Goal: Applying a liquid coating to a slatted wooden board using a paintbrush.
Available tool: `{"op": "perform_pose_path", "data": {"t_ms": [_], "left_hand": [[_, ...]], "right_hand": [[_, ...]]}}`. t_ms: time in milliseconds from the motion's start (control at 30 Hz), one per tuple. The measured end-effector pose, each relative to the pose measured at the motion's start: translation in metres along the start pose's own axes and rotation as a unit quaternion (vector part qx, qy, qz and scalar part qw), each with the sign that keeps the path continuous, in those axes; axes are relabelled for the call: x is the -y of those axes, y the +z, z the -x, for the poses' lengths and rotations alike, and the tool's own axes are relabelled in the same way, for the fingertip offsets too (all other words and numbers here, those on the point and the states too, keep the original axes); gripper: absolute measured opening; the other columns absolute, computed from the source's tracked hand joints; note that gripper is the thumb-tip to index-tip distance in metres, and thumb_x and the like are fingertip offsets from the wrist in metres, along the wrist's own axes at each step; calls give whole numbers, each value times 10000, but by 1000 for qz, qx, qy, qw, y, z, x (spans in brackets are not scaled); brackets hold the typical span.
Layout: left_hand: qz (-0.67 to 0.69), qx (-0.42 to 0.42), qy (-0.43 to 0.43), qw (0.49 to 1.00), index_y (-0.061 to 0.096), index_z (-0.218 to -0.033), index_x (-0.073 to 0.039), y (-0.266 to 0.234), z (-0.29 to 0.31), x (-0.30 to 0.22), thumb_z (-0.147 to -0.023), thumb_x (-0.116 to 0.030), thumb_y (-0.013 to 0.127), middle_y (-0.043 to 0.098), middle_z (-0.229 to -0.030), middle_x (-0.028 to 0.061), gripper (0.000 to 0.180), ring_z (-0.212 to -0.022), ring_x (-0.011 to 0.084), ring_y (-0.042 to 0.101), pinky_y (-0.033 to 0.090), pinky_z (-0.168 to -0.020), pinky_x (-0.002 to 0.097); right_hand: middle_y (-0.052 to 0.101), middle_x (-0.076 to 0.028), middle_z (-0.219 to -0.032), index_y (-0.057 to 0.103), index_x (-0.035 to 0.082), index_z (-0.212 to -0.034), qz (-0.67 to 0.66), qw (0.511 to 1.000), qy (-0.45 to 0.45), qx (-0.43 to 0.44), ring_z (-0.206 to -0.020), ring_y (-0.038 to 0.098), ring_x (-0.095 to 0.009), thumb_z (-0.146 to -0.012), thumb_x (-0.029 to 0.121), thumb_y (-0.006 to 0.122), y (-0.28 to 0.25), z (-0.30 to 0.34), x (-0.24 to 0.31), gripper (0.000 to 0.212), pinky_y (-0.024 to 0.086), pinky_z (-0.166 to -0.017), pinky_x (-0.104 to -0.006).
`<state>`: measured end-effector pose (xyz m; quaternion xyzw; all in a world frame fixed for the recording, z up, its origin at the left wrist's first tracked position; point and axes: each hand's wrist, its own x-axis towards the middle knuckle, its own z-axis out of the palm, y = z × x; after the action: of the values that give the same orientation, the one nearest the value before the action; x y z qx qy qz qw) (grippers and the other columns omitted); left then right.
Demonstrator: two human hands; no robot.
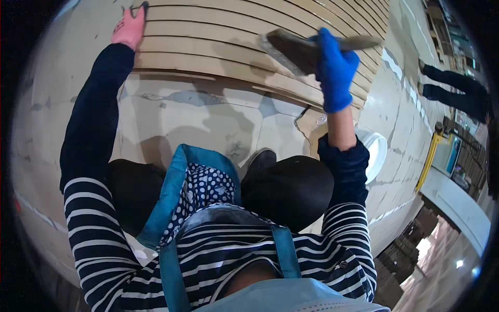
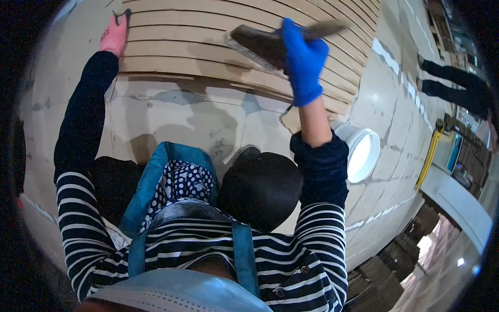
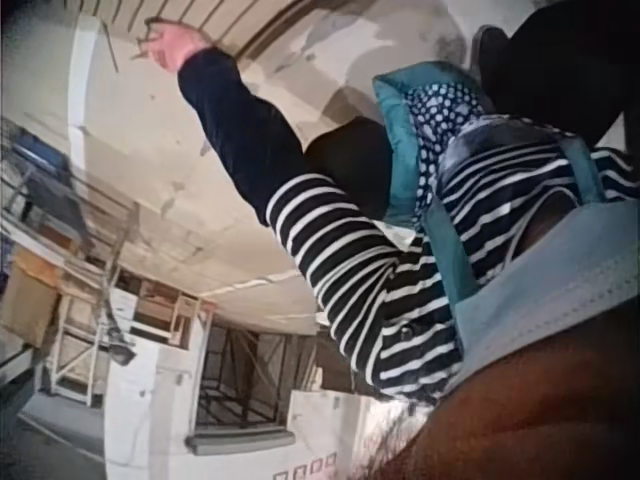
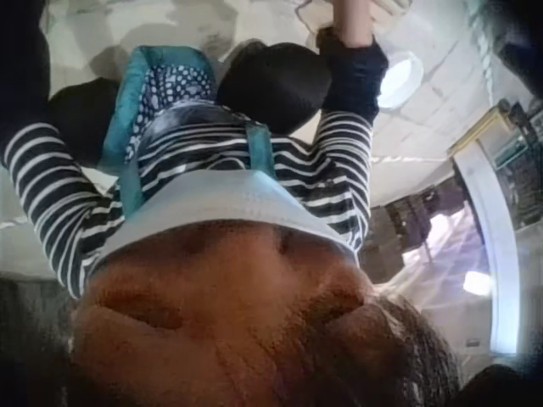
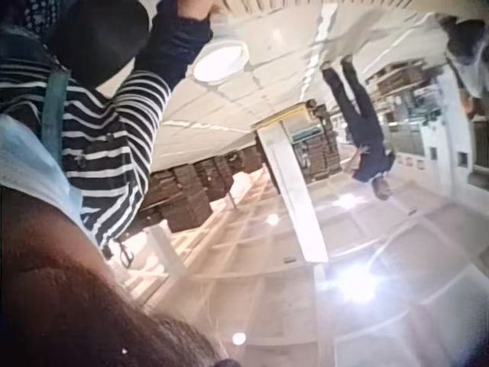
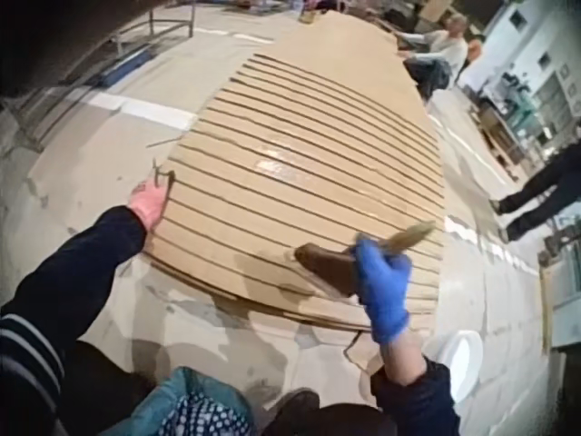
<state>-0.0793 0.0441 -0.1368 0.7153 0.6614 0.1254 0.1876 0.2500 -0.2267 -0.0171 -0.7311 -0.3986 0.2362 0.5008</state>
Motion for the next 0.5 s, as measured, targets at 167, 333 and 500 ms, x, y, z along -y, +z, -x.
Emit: {"op": "perform_pose_path", "data": {"t_ms": [167,333,500], "left_hand": [[-255,66,75,962,254,-1324,-222,-3,13,-11,-894,-210,360,217,-1354,206,443,-997,351,515,450,-846,397],[-241,50,105,963,302,-1297,-190,-13,23,-18,-903,-202,322,295,-1299,244,395,-1030,352,496,423,-882,386],[-214,63,122,967,331,-1282,-188,-19,26,-18,-909,-215,309,286,-1299,259,375,-1062,371,474,399,-901,399]], "right_hand": [[629,-65,-675,652,-47,-785,25,999,-8,24,-615,551,-94,-765,237,659,70,-13,11,284,443,-595,-241],[583,-78,-538,603,-6,-635,39,996,-82,21,-518,546,-108,-765,311,625,103,4,-3,343,430,-522,-279],[568,-97,-524,615,-1,-663,125,987,-12,102,-490,546,-131,-782,297,601,113,9,11,321,437,-517,-285]]}}
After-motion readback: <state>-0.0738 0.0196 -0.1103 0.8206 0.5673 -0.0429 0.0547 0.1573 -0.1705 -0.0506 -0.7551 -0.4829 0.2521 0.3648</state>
